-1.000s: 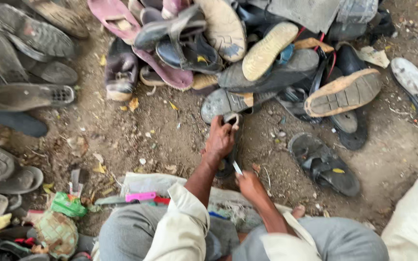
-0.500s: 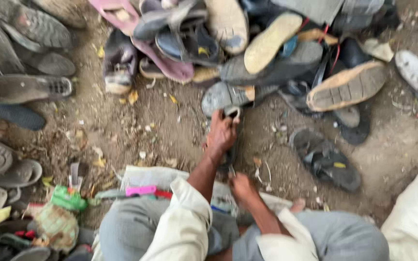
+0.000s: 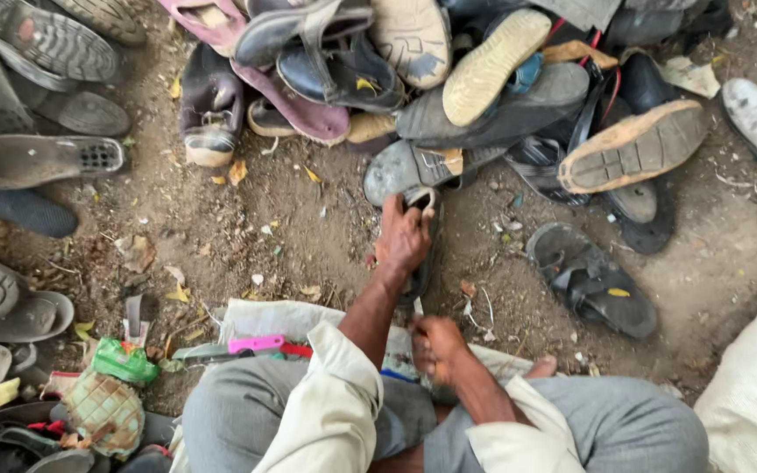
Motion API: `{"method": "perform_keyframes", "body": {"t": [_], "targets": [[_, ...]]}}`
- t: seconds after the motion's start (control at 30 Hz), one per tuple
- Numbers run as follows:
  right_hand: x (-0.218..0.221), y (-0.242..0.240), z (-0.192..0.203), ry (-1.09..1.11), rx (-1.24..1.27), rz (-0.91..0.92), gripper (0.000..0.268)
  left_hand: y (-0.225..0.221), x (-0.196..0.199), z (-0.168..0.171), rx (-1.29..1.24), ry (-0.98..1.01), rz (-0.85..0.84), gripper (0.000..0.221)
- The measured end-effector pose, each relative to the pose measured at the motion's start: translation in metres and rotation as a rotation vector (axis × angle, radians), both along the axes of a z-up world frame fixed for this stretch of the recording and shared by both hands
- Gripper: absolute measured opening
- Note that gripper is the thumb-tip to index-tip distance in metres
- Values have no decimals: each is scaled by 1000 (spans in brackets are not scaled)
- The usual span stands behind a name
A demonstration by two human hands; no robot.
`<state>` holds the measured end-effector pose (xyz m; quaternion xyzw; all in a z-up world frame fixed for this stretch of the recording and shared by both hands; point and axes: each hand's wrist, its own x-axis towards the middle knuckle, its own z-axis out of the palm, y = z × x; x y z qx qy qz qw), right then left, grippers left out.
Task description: The person repairs shoes by hand using a small knife to trim material and fitting a new sole to a shoe.
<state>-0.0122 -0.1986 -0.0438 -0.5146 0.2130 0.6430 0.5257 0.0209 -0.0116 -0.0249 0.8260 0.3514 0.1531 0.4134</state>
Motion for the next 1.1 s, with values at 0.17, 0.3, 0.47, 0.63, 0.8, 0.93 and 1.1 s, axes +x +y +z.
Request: {"method": "perform_keyframes", "body": {"t": [0.17,0.3,0.47,0.63,0.8,0.93,1.1], "targets": [[-13,-6,-12,-26,-74,35,33,4,-2,-23,168,-104,17,29],[-36,-13,2,-127,-116,61,30,8,9,-33,159,-142,18,30],[-34,12,-4,-254,-87,52,31,4,12,-38,108,9,-12,33],[-55,26,21,-64,-343,-24,46,1,8,-21,122,-57,35,33],[-50,24,-9,-148,-111,-30,30,-7,2,-31,162,-65,74,28],[-35,34,-30,-158,-40,-78,28,-6,12,-31,245,-119,112,29],[-35,18,-10,-195,-109,7,27,-14,3,-5,16,-26,139,35]]}}
